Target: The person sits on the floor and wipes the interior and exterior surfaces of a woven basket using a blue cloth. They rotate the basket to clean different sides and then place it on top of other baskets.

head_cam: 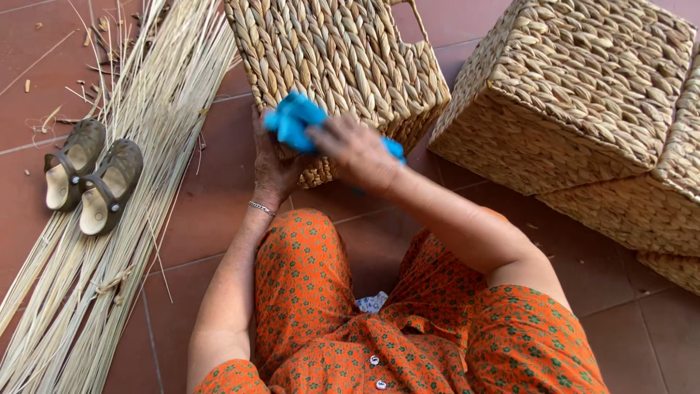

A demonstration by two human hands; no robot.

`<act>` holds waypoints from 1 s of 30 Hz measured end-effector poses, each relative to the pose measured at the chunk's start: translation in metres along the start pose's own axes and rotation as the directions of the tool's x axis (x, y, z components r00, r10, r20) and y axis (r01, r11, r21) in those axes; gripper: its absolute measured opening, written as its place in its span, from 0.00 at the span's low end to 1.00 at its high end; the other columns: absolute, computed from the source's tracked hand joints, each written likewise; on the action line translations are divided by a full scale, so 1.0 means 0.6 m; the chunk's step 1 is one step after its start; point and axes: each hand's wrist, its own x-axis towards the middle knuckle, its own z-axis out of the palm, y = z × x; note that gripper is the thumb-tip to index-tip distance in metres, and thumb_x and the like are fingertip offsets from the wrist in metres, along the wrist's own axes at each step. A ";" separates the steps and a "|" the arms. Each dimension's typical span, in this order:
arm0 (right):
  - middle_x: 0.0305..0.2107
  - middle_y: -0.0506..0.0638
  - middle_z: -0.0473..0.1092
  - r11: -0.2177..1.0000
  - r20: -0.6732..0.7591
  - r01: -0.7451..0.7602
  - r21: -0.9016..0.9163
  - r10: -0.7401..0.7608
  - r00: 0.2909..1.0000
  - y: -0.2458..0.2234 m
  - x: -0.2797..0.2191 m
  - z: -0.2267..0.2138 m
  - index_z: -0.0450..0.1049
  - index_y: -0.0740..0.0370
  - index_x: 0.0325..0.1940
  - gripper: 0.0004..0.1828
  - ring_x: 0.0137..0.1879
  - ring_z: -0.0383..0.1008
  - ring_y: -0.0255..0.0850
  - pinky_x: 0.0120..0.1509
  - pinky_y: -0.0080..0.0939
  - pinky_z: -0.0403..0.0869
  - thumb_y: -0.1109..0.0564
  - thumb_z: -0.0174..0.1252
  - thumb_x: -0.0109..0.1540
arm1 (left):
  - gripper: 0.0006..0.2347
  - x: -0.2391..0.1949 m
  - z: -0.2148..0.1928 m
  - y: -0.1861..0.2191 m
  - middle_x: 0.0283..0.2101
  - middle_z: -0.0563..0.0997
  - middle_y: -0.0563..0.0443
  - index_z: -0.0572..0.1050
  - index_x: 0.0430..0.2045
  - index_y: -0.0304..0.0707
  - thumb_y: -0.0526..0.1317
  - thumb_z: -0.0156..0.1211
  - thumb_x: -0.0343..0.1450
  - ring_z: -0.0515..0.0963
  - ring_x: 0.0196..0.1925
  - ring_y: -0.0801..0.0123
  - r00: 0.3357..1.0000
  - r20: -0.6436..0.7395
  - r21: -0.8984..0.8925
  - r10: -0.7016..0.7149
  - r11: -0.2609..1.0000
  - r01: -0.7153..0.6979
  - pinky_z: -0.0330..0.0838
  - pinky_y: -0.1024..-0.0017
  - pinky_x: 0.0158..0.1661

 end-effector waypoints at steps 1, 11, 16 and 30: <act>0.49 0.55 0.68 0.990 -0.010 -0.122 -0.073 0.122 0.992 0.029 -0.004 -0.012 0.68 0.57 0.64 0.31 0.51 0.70 0.54 0.45 0.53 0.74 0.63 0.60 0.56 | 0.47 0.002 -0.001 0.002 0.80 0.46 0.29 0.45 0.76 0.38 0.54 0.74 0.69 0.51 0.82 0.40 1.000 -0.008 -0.004 -0.001 1.000 0.001 0.54 0.55 0.78; 0.50 0.56 0.76 0.328 0.072 -0.383 0.864 0.671 0.737 0.173 -0.062 -0.074 0.65 0.63 0.67 0.26 0.52 0.78 0.39 0.57 0.41 0.79 0.61 0.64 0.66 | 0.44 0.047 -0.055 0.070 0.74 0.45 0.27 0.55 0.70 0.35 0.57 0.75 0.65 0.48 0.76 0.41 0.955 0.127 0.378 -0.269 0.903 0.204 0.44 0.42 0.63; 0.47 0.50 0.76 -0.045 0.230 -0.271 0.962 0.673 0.703 0.148 -0.051 -0.086 0.69 0.64 0.64 0.22 0.46 0.79 0.35 0.53 0.37 0.79 0.58 0.62 0.66 | 0.22 0.094 -0.014 0.132 0.63 0.75 0.35 0.77 0.54 0.36 0.55 0.65 0.76 0.72 0.67 0.55 0.992 0.071 0.152 0.103 0.982 -0.113 0.67 0.61 0.66; 0.55 0.53 0.71 -0.078 0.154 -0.142 0.987 0.725 0.671 0.094 -0.036 -0.066 0.58 0.60 0.73 0.34 0.59 0.74 0.41 0.64 0.45 0.77 0.53 0.62 0.66 | 0.23 0.136 0.084 0.197 0.42 0.83 0.50 0.67 0.59 0.37 0.31 0.64 0.68 0.84 0.42 0.68 0.994 0.069 -0.377 -0.084 0.920 0.104 0.80 0.71 0.44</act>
